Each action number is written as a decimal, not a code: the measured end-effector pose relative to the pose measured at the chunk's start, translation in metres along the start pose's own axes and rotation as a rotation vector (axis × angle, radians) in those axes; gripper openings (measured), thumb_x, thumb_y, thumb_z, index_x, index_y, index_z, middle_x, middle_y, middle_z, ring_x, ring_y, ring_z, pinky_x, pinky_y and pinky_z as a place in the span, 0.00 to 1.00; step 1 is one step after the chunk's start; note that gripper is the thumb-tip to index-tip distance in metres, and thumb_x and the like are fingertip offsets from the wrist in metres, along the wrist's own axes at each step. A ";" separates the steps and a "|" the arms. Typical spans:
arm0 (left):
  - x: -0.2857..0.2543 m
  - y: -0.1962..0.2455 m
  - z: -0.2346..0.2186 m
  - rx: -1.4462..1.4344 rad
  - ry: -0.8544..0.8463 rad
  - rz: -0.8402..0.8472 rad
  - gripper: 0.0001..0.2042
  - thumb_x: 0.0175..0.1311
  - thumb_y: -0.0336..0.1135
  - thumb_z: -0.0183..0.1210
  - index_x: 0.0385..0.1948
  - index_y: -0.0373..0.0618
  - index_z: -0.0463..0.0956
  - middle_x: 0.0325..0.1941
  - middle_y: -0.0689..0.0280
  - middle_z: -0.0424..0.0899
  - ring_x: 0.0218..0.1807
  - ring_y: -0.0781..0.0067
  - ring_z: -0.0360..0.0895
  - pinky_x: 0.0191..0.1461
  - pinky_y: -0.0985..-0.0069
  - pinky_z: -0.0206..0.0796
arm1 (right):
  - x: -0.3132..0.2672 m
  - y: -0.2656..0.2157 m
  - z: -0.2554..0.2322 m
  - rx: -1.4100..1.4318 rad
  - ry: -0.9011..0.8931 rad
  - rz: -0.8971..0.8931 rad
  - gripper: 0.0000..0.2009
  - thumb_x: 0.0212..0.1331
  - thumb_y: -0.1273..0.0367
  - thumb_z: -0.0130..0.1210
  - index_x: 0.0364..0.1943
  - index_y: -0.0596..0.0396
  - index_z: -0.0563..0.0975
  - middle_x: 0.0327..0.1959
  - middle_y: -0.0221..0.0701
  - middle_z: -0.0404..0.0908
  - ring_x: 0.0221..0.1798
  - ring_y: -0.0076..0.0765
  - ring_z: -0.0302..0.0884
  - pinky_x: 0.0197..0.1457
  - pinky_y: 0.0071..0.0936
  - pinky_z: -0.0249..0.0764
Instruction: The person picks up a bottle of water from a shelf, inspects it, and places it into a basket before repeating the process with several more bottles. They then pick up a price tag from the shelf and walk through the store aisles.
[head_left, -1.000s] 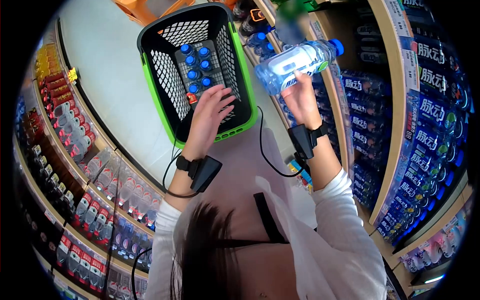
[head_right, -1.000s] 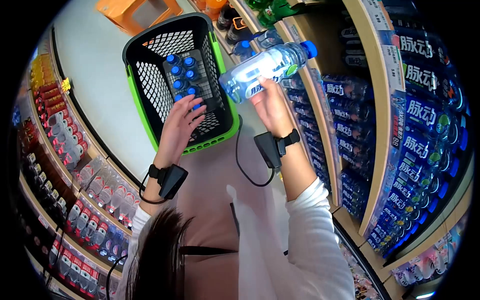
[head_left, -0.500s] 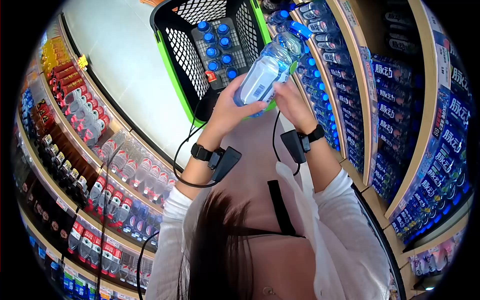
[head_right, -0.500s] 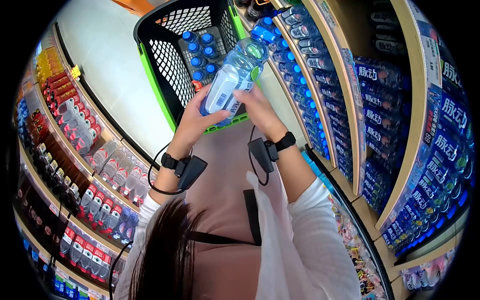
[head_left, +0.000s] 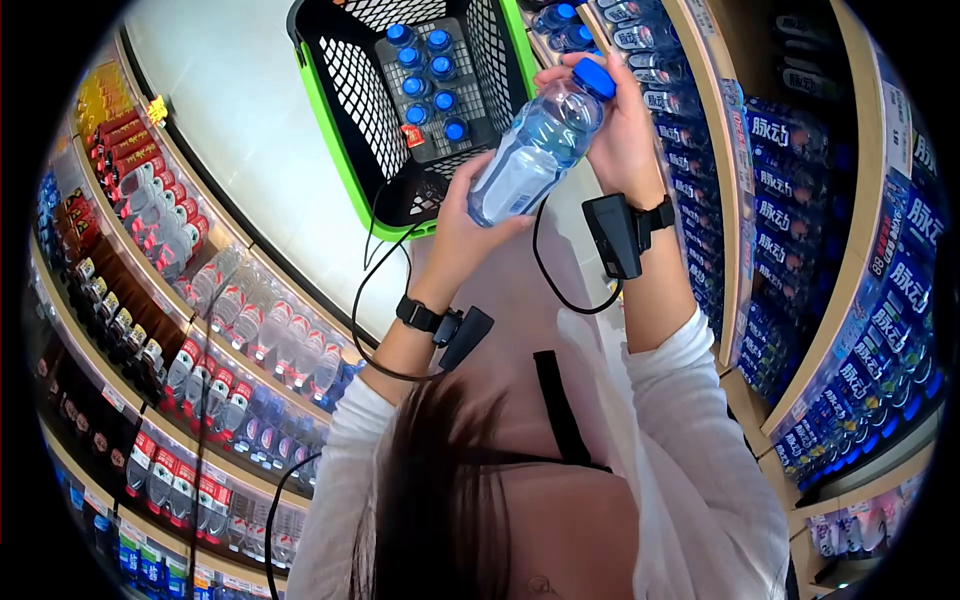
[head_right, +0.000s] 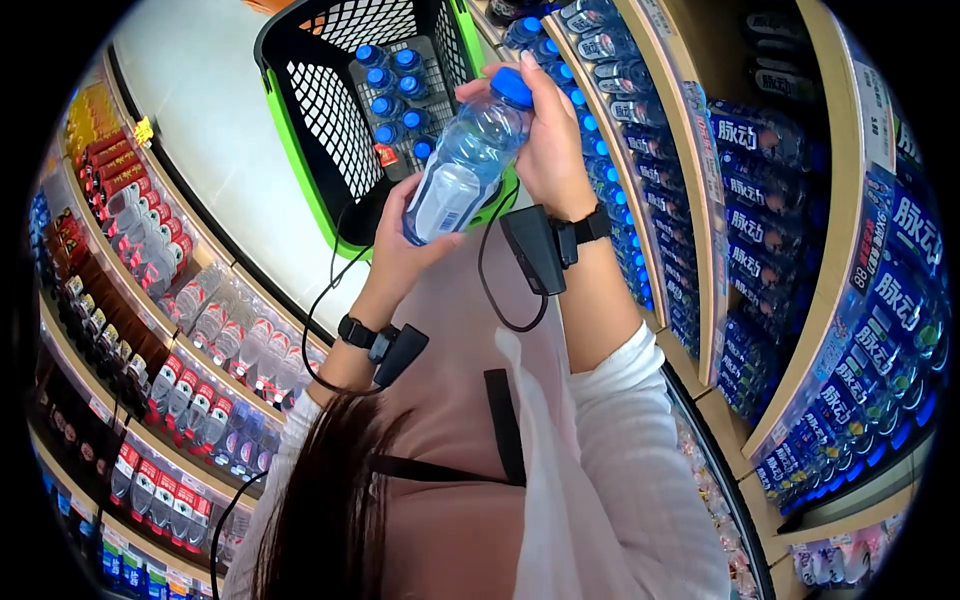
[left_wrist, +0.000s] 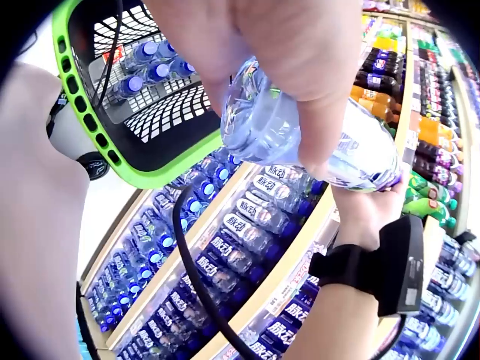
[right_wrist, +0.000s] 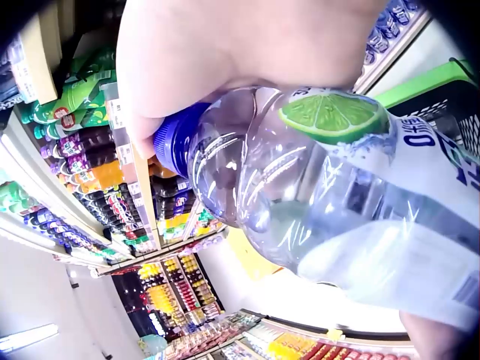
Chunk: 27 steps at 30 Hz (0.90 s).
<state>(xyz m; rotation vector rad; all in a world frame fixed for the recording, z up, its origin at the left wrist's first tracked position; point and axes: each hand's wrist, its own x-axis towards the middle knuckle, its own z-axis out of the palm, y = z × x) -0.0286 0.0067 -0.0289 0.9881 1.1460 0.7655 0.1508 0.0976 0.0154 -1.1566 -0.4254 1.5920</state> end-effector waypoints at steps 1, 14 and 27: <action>-0.002 0.000 0.002 0.003 0.002 -0.013 0.38 0.37 0.33 0.70 0.54 0.38 0.60 0.52 0.60 0.68 0.55 0.69 0.66 0.58 0.74 0.58 | -0.001 0.000 0.001 -0.001 0.010 -0.020 0.19 0.62 0.56 0.41 0.37 0.61 0.72 0.35 0.44 0.79 0.40 0.33 0.75 0.45 0.26 0.70; 0.000 0.011 0.029 0.095 0.091 0.000 0.35 0.34 0.30 0.71 0.50 0.40 0.63 0.47 0.61 0.70 0.50 0.70 0.68 0.55 0.74 0.60 | -0.016 -0.021 -0.010 -0.044 -0.152 -0.087 0.18 0.61 0.57 0.35 0.36 0.58 0.71 0.35 0.47 0.78 0.41 0.39 0.76 0.46 0.31 0.71; -0.003 0.001 0.066 0.137 0.341 0.126 0.34 0.33 0.32 0.71 0.47 0.40 0.64 0.44 0.59 0.70 0.48 0.64 0.70 0.52 0.73 0.63 | -0.008 -0.031 -0.029 -0.048 -0.145 -0.016 0.25 0.59 0.53 0.31 0.33 0.60 0.73 0.36 0.49 0.78 0.39 0.41 0.75 0.47 0.33 0.70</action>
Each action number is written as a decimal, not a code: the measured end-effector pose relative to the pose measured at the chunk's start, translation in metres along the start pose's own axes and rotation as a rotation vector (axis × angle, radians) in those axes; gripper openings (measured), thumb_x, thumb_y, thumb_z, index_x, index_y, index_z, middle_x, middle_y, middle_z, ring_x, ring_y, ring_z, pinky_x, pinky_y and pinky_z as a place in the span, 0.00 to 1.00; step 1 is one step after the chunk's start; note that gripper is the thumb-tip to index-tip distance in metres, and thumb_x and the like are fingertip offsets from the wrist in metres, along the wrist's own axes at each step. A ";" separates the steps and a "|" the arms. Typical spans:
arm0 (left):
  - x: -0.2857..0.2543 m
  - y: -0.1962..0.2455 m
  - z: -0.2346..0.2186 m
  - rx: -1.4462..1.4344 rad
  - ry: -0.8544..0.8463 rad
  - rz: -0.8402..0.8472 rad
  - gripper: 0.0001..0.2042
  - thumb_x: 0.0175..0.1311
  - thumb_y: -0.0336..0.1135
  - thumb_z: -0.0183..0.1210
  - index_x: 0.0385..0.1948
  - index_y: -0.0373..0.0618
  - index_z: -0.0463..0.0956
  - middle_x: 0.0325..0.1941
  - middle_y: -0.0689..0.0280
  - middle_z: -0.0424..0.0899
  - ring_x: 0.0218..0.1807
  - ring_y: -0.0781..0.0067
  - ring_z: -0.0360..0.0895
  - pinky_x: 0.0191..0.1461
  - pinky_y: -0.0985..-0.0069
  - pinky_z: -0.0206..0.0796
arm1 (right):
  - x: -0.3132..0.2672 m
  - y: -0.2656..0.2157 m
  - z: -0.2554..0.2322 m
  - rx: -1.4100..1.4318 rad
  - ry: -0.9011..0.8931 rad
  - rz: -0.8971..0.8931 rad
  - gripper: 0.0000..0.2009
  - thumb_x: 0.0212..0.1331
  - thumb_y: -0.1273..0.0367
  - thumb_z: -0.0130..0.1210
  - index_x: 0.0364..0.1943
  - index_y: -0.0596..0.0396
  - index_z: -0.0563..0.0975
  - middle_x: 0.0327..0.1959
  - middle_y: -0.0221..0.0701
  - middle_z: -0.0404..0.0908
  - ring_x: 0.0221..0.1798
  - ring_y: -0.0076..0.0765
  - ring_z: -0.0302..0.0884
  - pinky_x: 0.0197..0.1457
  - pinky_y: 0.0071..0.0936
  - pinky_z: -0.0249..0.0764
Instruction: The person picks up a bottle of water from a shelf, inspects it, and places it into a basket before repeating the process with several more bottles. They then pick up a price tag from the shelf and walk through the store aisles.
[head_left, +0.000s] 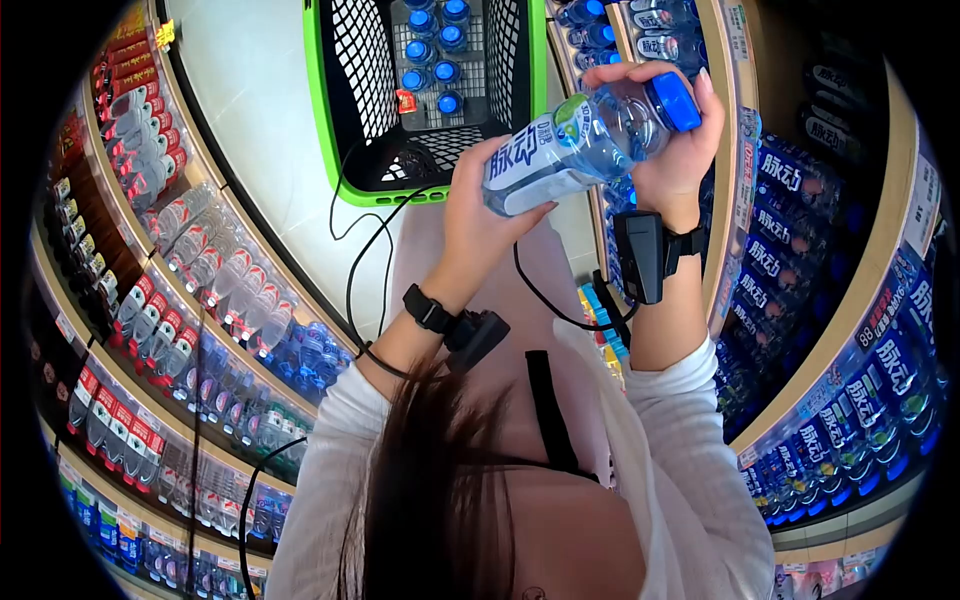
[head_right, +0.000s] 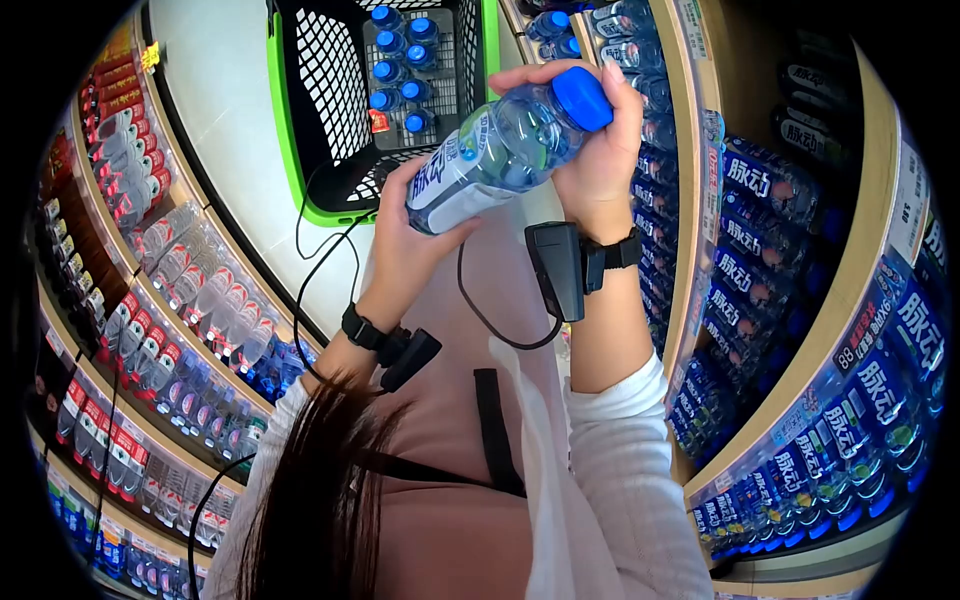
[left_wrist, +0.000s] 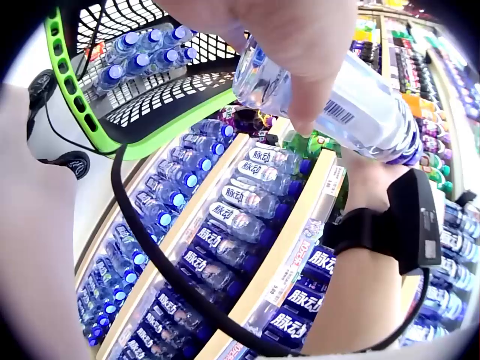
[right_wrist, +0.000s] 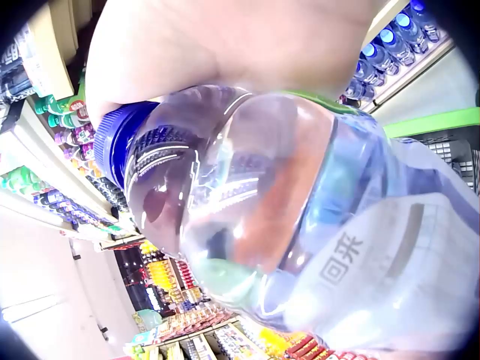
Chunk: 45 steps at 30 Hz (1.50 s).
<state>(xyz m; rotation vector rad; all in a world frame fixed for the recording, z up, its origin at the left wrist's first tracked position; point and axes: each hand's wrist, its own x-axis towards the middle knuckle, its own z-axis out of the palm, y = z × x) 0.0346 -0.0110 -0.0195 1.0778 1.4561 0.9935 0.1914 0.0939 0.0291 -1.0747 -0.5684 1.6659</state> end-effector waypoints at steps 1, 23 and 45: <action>-0.001 0.000 0.000 0.005 -0.014 -0.010 0.34 0.33 0.31 0.71 0.48 0.40 0.64 0.44 0.60 0.71 0.48 0.65 0.70 0.52 0.73 0.63 | 0.000 0.000 -0.002 -0.003 -0.007 0.002 0.24 0.60 0.53 0.31 0.34 0.60 0.73 0.37 0.49 0.77 0.40 0.41 0.75 0.48 0.33 0.70; -0.017 -0.016 0.002 -1.378 -0.586 -0.637 0.31 0.63 0.59 0.31 0.59 0.44 0.57 0.55 0.50 0.68 0.51 0.52 0.72 0.43 0.63 0.71 | 0.013 0.018 -0.010 0.083 -0.382 0.152 0.23 0.64 0.52 0.33 0.47 0.57 0.69 0.45 0.42 0.75 0.48 0.38 0.73 0.52 0.33 0.69; -0.031 -0.035 0.023 -1.226 -0.205 -0.706 0.20 0.61 0.50 0.46 0.48 0.48 0.67 0.42 0.66 0.76 0.36 0.71 0.72 0.35 0.77 0.61 | 0.007 0.004 -0.016 0.051 -0.143 0.175 0.06 0.58 0.73 0.49 0.39 0.56 0.72 0.34 0.28 0.77 0.37 0.22 0.74 0.42 0.20 0.70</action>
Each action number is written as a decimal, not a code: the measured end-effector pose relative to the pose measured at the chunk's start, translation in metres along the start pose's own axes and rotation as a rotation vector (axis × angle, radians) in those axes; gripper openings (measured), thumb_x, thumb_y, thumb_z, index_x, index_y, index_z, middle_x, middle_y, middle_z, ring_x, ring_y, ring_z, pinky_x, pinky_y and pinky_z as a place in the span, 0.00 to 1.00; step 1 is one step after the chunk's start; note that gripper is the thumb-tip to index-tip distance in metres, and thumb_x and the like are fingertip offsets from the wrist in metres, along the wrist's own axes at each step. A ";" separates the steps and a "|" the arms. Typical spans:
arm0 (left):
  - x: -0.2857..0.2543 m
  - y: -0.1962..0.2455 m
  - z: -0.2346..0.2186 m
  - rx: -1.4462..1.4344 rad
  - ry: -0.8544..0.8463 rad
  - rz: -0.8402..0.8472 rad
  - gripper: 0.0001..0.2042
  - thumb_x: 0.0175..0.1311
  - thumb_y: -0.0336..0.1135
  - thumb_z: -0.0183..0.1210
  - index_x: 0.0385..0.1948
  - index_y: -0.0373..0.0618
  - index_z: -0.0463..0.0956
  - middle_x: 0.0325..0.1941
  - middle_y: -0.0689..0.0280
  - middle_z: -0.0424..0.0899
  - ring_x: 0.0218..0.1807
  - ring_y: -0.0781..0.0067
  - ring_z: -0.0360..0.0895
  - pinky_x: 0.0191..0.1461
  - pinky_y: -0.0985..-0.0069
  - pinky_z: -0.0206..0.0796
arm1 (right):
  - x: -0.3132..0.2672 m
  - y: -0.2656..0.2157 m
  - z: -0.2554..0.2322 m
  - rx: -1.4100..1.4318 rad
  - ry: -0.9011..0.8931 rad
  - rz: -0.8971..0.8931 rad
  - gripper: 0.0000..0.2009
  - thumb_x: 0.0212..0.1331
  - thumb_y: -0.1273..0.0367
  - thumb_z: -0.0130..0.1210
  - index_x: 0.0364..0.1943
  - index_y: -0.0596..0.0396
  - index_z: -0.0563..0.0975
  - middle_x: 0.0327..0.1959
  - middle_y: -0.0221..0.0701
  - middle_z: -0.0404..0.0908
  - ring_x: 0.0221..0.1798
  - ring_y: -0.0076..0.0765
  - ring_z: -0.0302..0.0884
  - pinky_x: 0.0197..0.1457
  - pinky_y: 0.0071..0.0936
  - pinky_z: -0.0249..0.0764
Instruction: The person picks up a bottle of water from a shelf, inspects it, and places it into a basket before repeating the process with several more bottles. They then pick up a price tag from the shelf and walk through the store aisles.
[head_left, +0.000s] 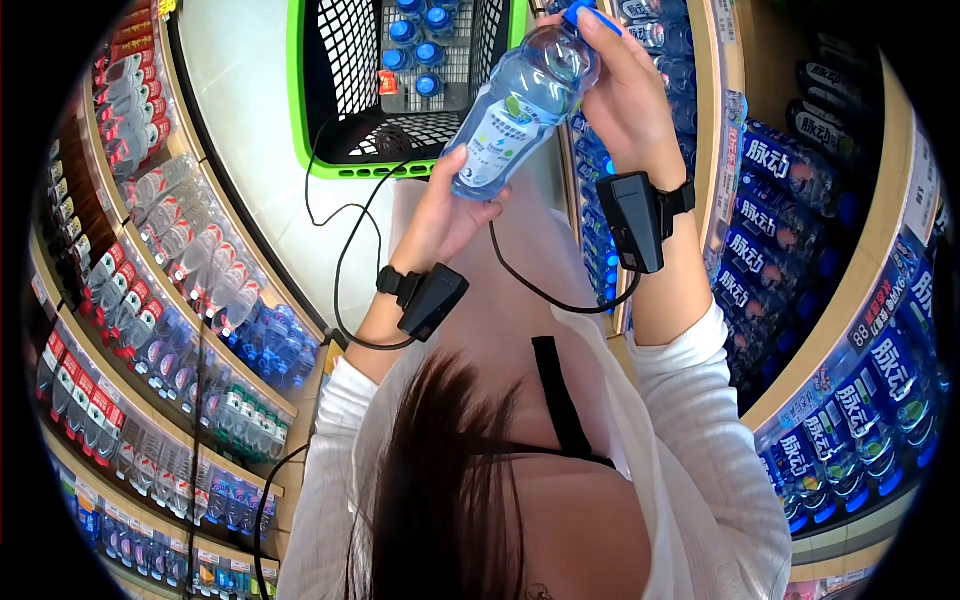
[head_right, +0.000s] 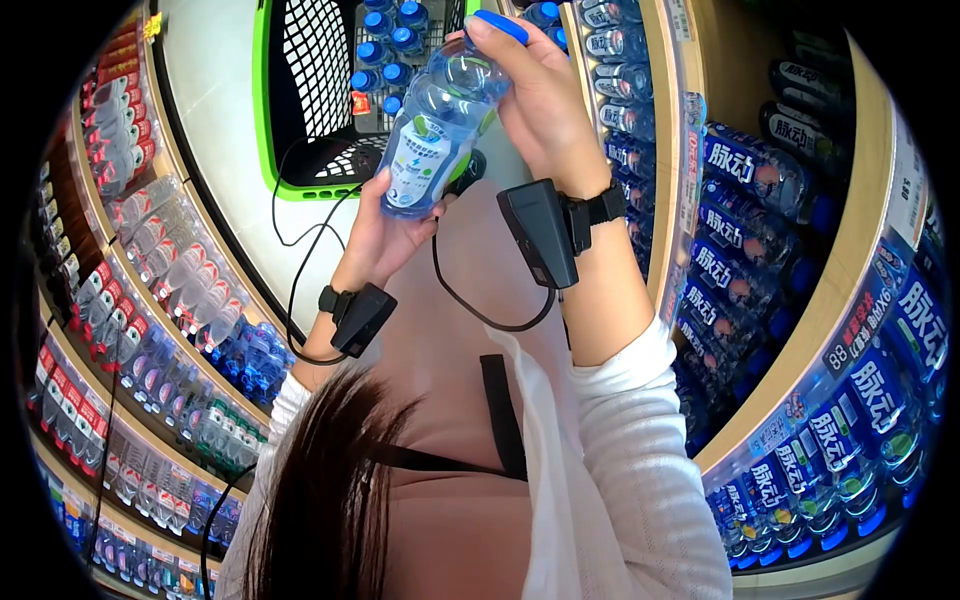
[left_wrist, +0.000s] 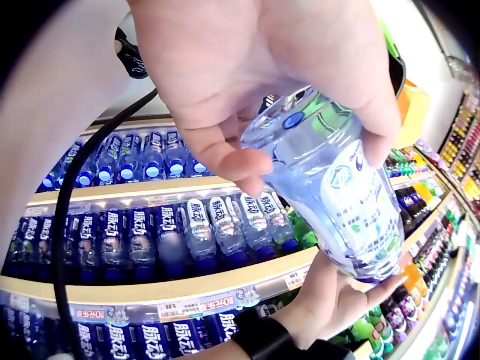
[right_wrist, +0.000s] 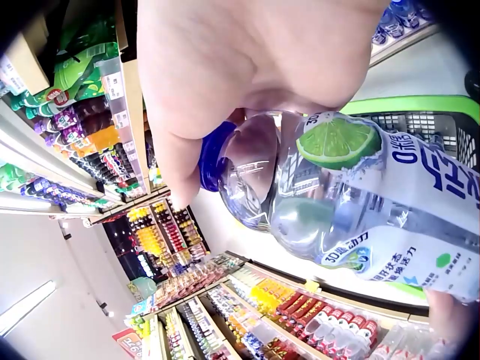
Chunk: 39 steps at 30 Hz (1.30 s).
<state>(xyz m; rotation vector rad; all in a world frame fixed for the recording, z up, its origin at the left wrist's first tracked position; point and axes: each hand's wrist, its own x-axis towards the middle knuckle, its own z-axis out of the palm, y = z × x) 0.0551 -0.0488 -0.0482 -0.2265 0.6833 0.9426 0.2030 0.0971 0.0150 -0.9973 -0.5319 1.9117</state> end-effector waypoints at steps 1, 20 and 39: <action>0.000 0.000 0.000 -0.014 0.013 -0.005 0.20 0.61 0.50 0.46 0.48 0.48 0.67 0.42 0.66 0.76 0.36 0.71 0.72 0.35 0.78 0.61 | 0.000 0.001 -0.001 0.003 -0.006 0.013 0.07 0.57 0.73 0.50 0.40 0.56 0.72 0.34 0.28 0.77 0.36 0.22 0.74 0.42 0.19 0.70; -0.004 0.030 -0.028 -0.120 0.213 0.072 0.20 0.62 0.53 0.41 0.43 0.47 0.69 0.41 0.64 0.77 0.39 0.70 0.73 0.29 0.81 0.64 | -0.007 0.032 0.011 -0.439 0.083 0.028 0.12 0.53 0.71 0.56 0.42 0.59 0.74 0.37 0.27 0.77 0.43 0.19 0.70 0.50 0.19 0.64; -0.071 0.144 -0.120 0.047 0.538 0.332 0.20 0.64 0.39 0.44 0.55 0.39 0.61 0.56 0.55 0.65 0.57 0.58 0.65 0.60 0.64 0.58 | 0.078 0.183 0.061 -1.376 0.117 0.004 0.19 0.37 0.62 0.64 0.27 0.57 0.66 0.19 0.38 0.73 0.23 0.41 0.73 0.28 0.31 0.69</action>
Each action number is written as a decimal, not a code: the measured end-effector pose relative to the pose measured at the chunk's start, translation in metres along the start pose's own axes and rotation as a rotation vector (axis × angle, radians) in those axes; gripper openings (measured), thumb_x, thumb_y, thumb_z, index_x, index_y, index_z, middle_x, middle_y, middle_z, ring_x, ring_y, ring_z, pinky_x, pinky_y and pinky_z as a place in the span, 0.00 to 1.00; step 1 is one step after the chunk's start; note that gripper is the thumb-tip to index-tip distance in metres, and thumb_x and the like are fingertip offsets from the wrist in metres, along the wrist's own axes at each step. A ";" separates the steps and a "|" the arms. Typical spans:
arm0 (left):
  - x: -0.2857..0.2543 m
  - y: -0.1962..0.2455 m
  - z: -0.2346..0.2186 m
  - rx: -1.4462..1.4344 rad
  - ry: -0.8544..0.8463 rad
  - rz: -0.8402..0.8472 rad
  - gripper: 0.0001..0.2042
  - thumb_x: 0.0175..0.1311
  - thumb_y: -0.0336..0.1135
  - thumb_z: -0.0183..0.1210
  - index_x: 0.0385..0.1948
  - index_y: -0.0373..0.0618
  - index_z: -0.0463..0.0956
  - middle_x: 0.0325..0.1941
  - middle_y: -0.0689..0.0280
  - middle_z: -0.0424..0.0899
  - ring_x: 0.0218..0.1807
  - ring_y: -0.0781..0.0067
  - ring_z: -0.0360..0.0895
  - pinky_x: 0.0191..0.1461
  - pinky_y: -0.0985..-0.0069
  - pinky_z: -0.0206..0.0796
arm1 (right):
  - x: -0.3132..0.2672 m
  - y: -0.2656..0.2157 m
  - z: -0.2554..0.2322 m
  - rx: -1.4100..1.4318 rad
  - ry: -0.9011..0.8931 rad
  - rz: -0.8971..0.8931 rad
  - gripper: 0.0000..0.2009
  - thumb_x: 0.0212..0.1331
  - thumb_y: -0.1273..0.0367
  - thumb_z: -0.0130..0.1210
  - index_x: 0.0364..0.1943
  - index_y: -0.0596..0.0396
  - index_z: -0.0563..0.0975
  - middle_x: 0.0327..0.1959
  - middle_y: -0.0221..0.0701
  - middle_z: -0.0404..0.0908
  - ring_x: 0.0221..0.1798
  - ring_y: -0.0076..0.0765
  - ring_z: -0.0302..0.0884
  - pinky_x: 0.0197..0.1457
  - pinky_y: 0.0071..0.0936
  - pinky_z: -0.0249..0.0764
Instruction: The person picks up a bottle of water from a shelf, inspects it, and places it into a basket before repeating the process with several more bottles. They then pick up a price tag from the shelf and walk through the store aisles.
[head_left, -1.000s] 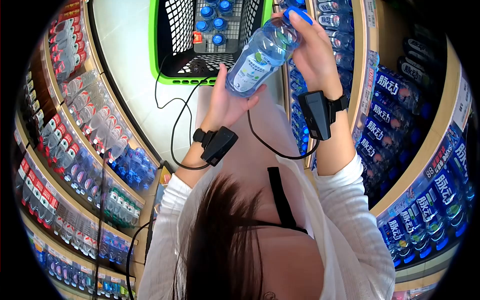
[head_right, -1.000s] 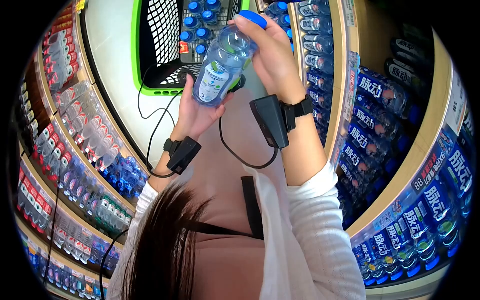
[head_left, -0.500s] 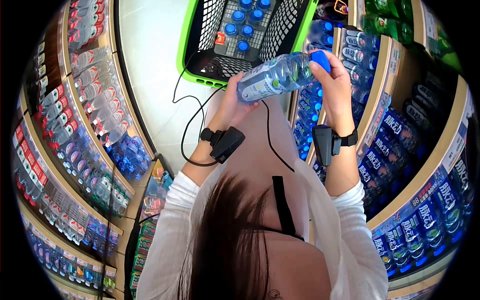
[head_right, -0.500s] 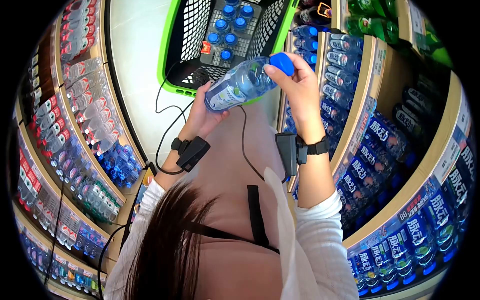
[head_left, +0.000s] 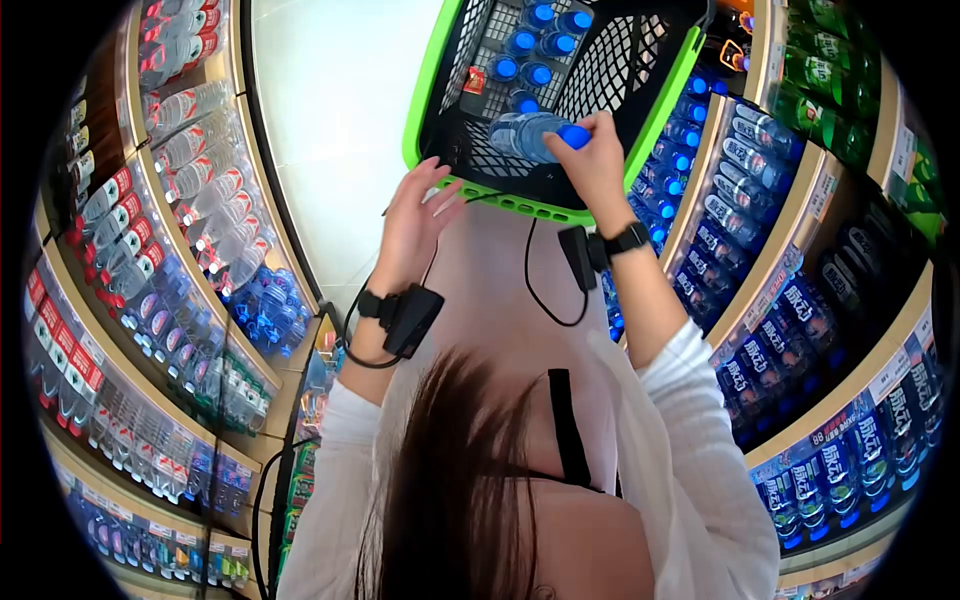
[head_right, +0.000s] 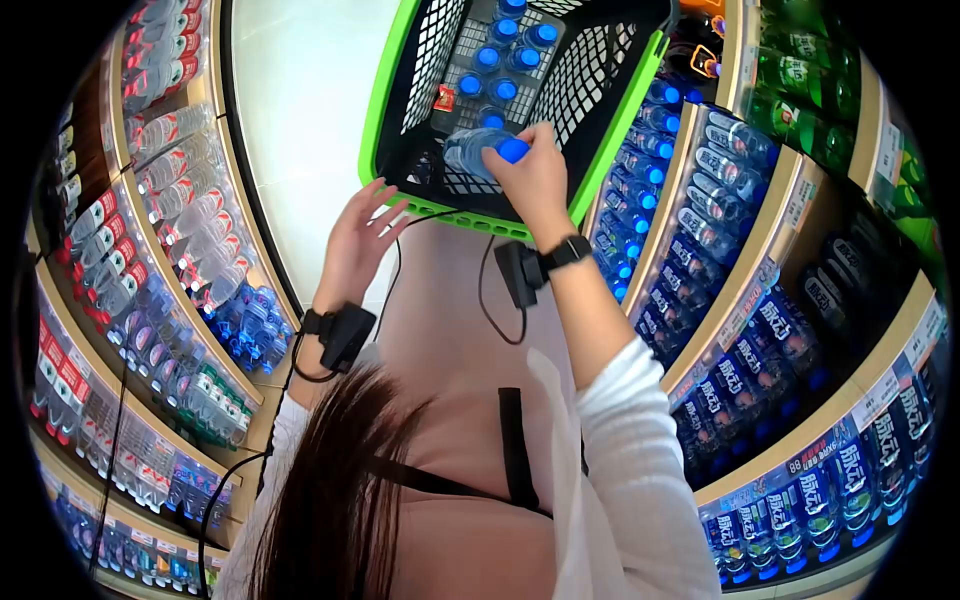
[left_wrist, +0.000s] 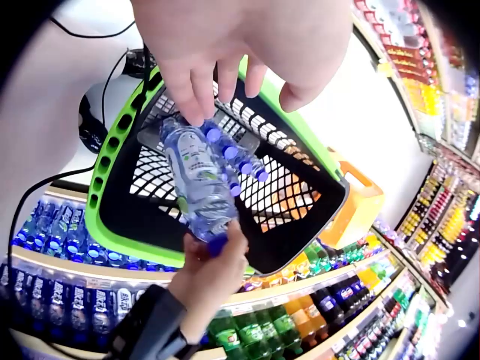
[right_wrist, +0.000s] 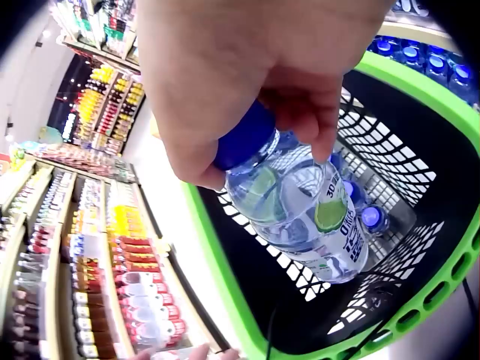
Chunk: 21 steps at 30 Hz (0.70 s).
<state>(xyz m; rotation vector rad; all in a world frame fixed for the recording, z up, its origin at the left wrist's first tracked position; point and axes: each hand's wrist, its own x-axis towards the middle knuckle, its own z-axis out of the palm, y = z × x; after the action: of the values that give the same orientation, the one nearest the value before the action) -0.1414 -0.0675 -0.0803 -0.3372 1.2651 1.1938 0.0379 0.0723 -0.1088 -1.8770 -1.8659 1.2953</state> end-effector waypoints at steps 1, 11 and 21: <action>0.002 0.012 -0.009 0.011 0.011 0.024 0.20 0.64 0.39 0.44 0.55 0.38 0.60 0.56 0.55 0.65 0.57 0.58 0.65 0.60 0.64 0.58 | 0.012 0.014 0.021 -0.073 0.008 -0.011 0.20 0.39 0.60 0.63 0.28 0.57 0.65 0.19 0.39 0.74 0.24 0.45 0.74 0.28 0.35 0.69; 0.041 0.078 -0.076 0.129 0.163 0.058 0.20 0.64 0.39 0.45 0.55 0.38 0.60 0.55 0.57 0.67 0.57 0.62 0.66 0.58 0.69 0.60 | 0.098 0.136 0.186 -0.155 -0.155 0.523 0.34 0.40 0.55 0.60 0.43 0.71 0.62 0.32 0.51 0.76 0.34 0.49 0.75 0.36 0.35 0.71; 0.096 0.059 -0.103 0.163 0.233 0.000 0.20 0.62 0.40 0.48 0.53 0.39 0.61 0.53 0.58 0.68 0.55 0.63 0.67 0.56 0.71 0.61 | 0.145 0.159 0.250 -0.268 -0.180 0.559 0.32 0.43 0.56 0.59 0.47 0.67 0.62 0.39 0.53 0.76 0.43 0.54 0.75 0.47 0.39 0.71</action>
<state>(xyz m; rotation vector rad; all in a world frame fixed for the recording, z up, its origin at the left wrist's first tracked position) -0.2608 -0.0745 -0.1744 -0.3640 1.5542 1.0650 -0.0438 0.0634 -0.4282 -2.6401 -1.7274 1.4623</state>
